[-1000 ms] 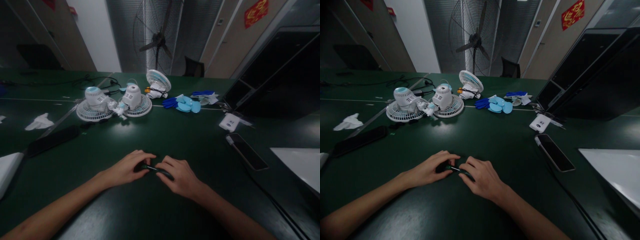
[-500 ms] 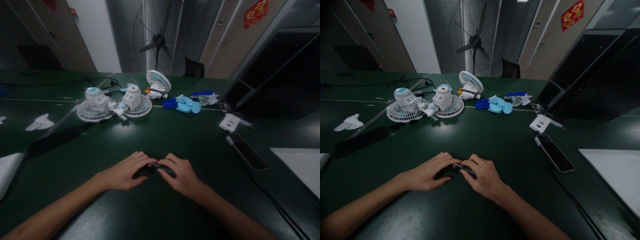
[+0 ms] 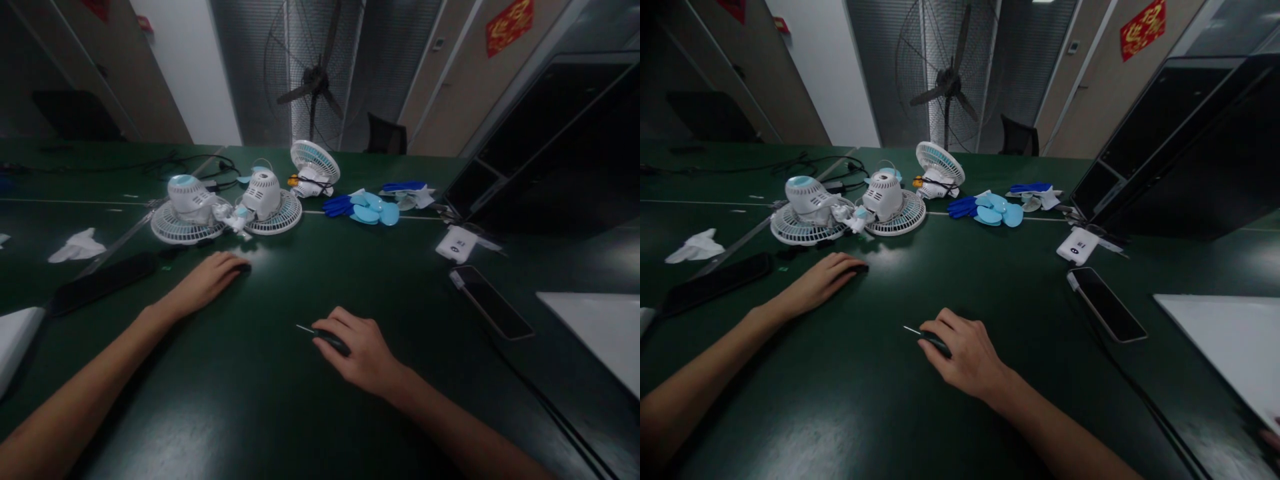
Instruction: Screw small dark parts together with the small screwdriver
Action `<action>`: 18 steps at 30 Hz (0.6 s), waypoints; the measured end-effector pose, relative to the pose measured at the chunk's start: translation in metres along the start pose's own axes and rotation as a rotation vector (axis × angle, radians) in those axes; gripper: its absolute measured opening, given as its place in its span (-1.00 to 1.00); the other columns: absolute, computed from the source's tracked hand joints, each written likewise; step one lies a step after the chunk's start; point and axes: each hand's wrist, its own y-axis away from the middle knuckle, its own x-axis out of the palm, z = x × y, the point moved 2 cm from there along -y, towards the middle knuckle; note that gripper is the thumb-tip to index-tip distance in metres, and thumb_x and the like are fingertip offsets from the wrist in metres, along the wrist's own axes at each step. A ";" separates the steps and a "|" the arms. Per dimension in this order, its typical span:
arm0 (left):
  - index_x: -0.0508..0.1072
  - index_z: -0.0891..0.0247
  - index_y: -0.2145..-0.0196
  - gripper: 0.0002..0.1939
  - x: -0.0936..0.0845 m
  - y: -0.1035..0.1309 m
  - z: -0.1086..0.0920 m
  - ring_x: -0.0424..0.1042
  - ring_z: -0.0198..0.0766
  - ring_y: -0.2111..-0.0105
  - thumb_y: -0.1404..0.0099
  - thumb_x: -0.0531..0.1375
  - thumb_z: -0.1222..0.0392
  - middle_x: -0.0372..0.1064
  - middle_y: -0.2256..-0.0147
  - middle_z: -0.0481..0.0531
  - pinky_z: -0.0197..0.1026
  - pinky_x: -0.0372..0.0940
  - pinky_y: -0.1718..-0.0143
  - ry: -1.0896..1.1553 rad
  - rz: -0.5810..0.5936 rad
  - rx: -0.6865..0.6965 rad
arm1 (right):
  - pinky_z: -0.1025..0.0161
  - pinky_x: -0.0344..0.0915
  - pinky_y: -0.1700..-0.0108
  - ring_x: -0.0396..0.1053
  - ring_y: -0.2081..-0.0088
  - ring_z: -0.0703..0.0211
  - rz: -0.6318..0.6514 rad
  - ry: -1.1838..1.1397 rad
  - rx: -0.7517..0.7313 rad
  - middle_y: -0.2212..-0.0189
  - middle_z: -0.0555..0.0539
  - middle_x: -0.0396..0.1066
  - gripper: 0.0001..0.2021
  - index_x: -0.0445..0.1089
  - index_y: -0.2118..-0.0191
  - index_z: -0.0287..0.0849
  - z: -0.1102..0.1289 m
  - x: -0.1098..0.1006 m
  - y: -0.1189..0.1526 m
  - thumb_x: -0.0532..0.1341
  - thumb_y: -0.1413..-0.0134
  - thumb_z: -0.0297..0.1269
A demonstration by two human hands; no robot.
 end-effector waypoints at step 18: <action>0.46 0.18 -0.24 -0.15 -0.051 0.052 0.111 0.51 0.03 -0.04 -0.10 0.47 -0.28 0.48 -0.17 0.16 -0.03 0.45 -0.07 0.354 0.079 -0.519 | 0.28 0.40 0.26 0.45 0.25 0.23 -0.009 -0.011 -0.003 0.09 -0.06 0.47 -0.78 0.49 -0.11 -0.13 0.001 0.000 0.002 0.24 -0.46 -0.25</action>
